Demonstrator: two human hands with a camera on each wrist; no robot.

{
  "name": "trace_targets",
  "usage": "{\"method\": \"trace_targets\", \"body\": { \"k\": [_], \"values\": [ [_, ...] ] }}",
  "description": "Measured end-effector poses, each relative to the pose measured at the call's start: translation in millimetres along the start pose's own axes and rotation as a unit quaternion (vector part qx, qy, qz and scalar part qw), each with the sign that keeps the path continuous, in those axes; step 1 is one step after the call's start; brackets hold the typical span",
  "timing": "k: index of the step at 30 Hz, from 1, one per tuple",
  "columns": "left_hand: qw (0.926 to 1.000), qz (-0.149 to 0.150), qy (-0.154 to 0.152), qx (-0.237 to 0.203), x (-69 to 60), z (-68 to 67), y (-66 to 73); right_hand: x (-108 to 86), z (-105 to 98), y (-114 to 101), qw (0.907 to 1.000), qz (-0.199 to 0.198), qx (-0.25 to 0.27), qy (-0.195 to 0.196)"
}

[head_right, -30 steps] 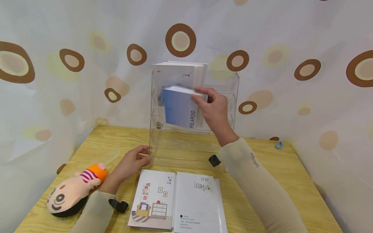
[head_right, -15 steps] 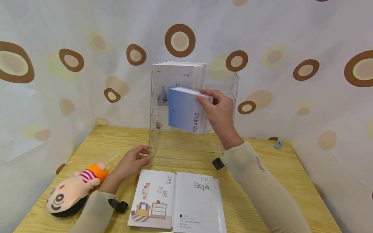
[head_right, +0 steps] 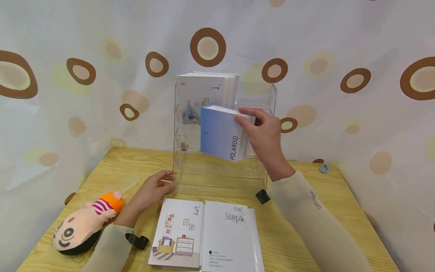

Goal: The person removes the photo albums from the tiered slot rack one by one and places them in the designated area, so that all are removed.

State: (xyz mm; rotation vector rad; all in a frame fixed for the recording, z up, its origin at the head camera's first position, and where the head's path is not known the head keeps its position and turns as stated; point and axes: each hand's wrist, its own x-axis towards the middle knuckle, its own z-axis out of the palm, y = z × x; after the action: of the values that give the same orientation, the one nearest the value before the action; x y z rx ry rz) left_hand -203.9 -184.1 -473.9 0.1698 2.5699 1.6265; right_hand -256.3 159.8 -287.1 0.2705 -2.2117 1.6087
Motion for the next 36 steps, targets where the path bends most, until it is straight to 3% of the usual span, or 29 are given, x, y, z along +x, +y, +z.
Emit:
{"method": "trace_targets", "body": {
  "k": [10, 16, 26, 36],
  "values": [
    [1.0000, 0.003, -0.001, 0.002, 0.2, 0.8, -2.9, -10.8, -18, 2, 0.9998, -0.021, 0.000, 0.001],
    [1.0000, 0.005, -0.005, -0.005, 1.2, 2.1, -2.2, -21.4, -30, 7, 0.9997, -0.009, -0.018, 0.017],
    [1.0000, 0.004, -0.004, 0.007, -0.6, -1.1, -1.3, -34.5, -50, 22, 0.9995, 0.013, -0.027, 0.012],
    [0.9999, 0.002, -0.006, 0.009, -0.1, 0.4, -0.3, -49.3, -72, 38, 0.9989, 0.008, -0.042, 0.018]
  ]
}}
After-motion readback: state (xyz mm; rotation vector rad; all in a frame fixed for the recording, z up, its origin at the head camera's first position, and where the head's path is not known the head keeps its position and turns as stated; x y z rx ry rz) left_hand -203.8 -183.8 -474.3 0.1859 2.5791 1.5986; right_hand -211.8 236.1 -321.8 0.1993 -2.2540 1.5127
